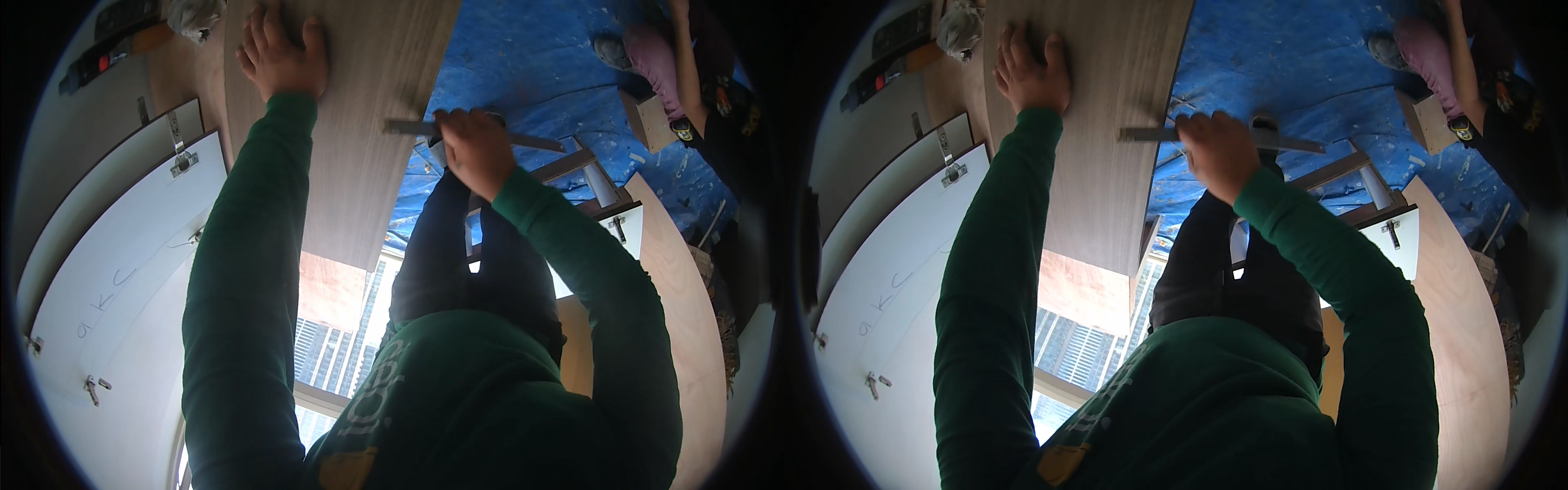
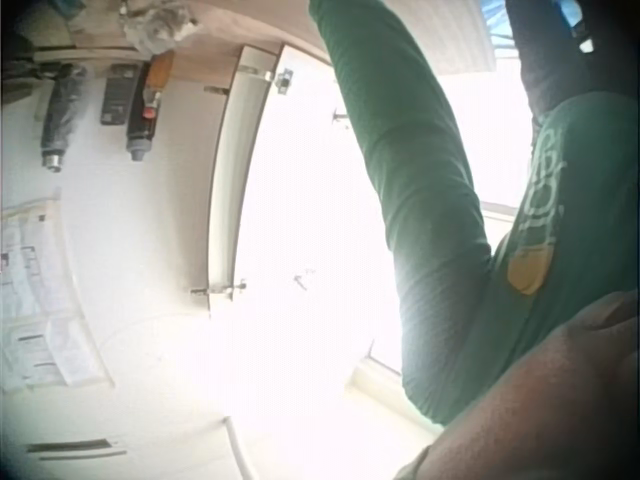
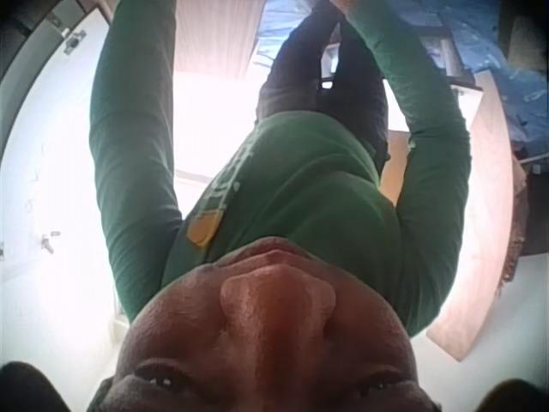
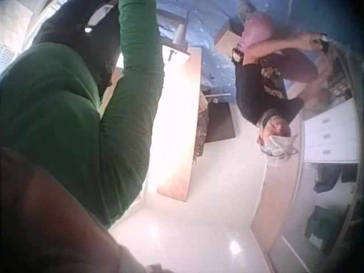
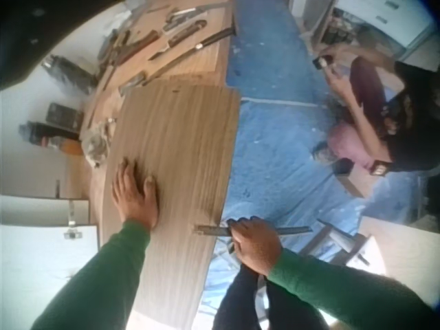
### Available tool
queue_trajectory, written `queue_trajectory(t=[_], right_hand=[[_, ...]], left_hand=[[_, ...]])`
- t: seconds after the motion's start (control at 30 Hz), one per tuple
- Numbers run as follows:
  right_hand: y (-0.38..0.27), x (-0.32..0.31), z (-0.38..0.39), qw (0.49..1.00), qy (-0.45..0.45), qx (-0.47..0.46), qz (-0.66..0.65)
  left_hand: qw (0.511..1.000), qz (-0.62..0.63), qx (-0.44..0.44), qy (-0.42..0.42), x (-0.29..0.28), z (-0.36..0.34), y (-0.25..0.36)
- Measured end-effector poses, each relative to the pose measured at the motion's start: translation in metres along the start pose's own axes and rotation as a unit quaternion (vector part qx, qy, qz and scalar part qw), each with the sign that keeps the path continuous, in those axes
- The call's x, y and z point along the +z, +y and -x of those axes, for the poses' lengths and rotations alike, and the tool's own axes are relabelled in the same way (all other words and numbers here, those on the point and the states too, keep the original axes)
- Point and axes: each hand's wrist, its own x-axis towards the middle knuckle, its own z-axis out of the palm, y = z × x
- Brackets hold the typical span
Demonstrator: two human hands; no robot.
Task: The person scrapes the edge of a wooden board with a metal scraper and then sands the same edge with a sanding block. The person repeats these actions on different sections of the board's edge.
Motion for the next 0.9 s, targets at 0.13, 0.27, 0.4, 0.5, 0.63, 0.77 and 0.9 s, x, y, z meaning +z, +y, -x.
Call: queue_trajectory(t=[0.13,0.27,0.4,0.5,0.63,0.77,0.9], right_hand=[[-0.053,0.050,0.070,0.988,-0.150,-0.025,-0.040],[-0.040,0.009,0.031,0.994,-0.010,0.056,-0.094],[0.013,-0.033,-0.032,0.991,0.127,0.023,0.041],[-0.001,-0.023,-0.020,0.998,0.017,0.008,0.067],[-0.065,0.032,0.069,0.981,-0.187,-0.040,0.014],[-0.059,0.041,0.077,0.977,-0.104,0.021,-0.185],[-0.017,0.014,0.011,0.921,0.074,0.206,-0.323]], left_hand=[[1.000,-0.022,-0.003,0.001,-0.002,-0.003,-0.001],[1.000,-0.010,0.002,0.001,-0.003,0.001,-0.003],[1.000,-0.007,0.009,0.006,-0.005,-0.001,-0.003],[1.000,-0.014,-0.002,0.002,-0.002,-0.002,-0.003],[1.000,-0.015,-0.003,0.000,-0.004,-0.002,0.000],[1.000,-0.015,-0.004,0.001,-0.003,-0.001,-0.001],[1.000,-0.005,-0.001,0.003,0.000,-0.002,0.003]])
